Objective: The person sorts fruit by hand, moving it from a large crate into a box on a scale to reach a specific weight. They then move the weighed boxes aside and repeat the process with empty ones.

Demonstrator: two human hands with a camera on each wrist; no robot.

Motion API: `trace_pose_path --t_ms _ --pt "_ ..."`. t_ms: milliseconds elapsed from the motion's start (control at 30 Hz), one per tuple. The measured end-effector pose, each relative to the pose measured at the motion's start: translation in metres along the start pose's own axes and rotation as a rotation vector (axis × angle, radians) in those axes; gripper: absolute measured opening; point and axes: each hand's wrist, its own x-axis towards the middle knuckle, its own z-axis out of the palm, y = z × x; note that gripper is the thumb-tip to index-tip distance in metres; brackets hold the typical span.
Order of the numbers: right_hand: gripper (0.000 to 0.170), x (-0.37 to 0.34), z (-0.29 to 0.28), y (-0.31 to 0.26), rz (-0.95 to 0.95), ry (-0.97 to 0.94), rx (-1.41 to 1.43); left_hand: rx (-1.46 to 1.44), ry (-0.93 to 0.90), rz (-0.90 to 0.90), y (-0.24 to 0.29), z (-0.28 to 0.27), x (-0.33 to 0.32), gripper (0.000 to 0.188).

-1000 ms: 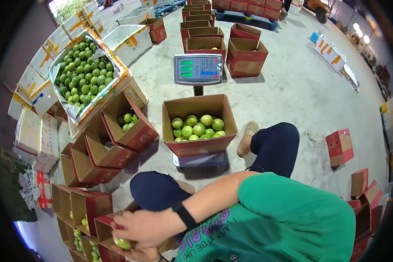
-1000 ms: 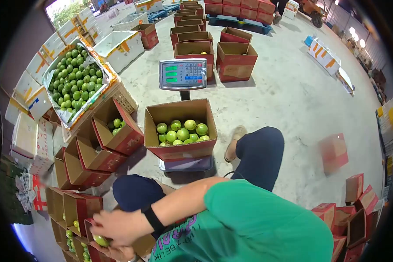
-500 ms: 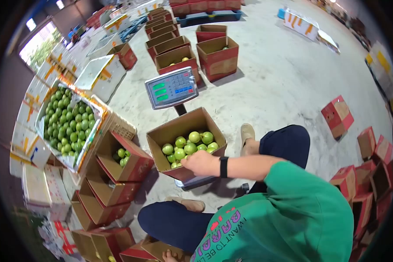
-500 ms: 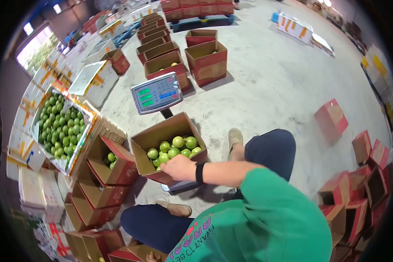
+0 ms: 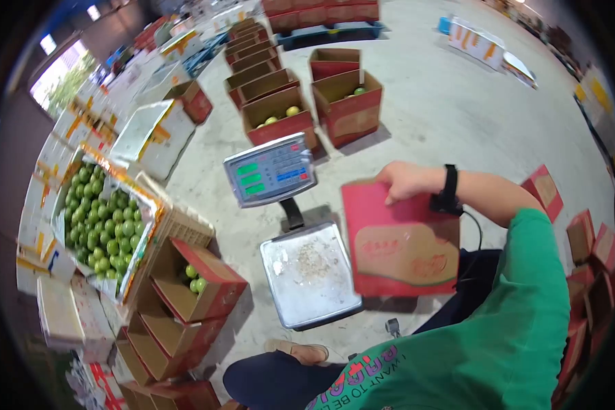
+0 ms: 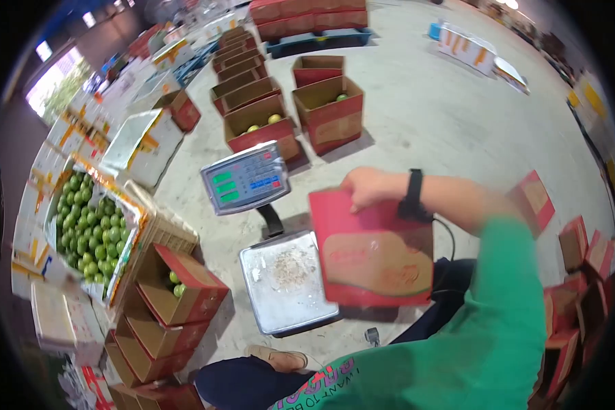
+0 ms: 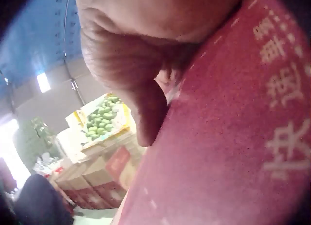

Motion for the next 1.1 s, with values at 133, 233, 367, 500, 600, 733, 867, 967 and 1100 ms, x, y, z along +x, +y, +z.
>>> trace_pose_path --t_ms 133,233,367,500,600,733,867,967,1100 --pt "0.034 0.049 -0.034 0.039 -0.163 0.221 -0.156 -0.016 -0.010 -0.064 0.001 -0.002 -0.008 0.038" --pt "0.034 0.098 -0.020 0.074 -0.108 0.427 -0.365 0.201 0.150 -0.056 0.047 -0.007 -0.017 0.043" --pt "0.031 0.185 0.036 0.204 0.146 0.418 -0.378 0.386 0.317 -0.110 0.077 -0.020 -0.028 0.047" --pt "0.035 0.263 0.033 0.283 -0.126 0.284 -0.064 0.599 0.508 -0.335 0.093 -0.042 -0.067 0.056" --pt "0.029 0.250 0.017 0.152 0.191 -0.178 -0.361 0.637 0.631 -0.539 0.047 -0.056 -0.093 0.073" --pt "0.025 0.226 0.042 0.081 -0.061 -0.150 0.266 0.531 0.463 -0.487 0.022 -0.058 -0.101 0.082" --pt "0.016 0.172 0.065 -0.065 -0.276 -0.355 0.083 0.497 0.639 -0.519 0.013 -0.070 -0.077 0.066" --pt "0.010 0.160 0.083 -0.134 -0.399 -0.384 -0.115 0.363 0.787 -0.603 -0.028 -0.122 -0.088 0.051" --pt "0.013 0.140 0.089 -0.206 -0.670 -0.325 -0.290 0.833 0.907 -1.004 -0.101 -0.210 -0.176 0.056"
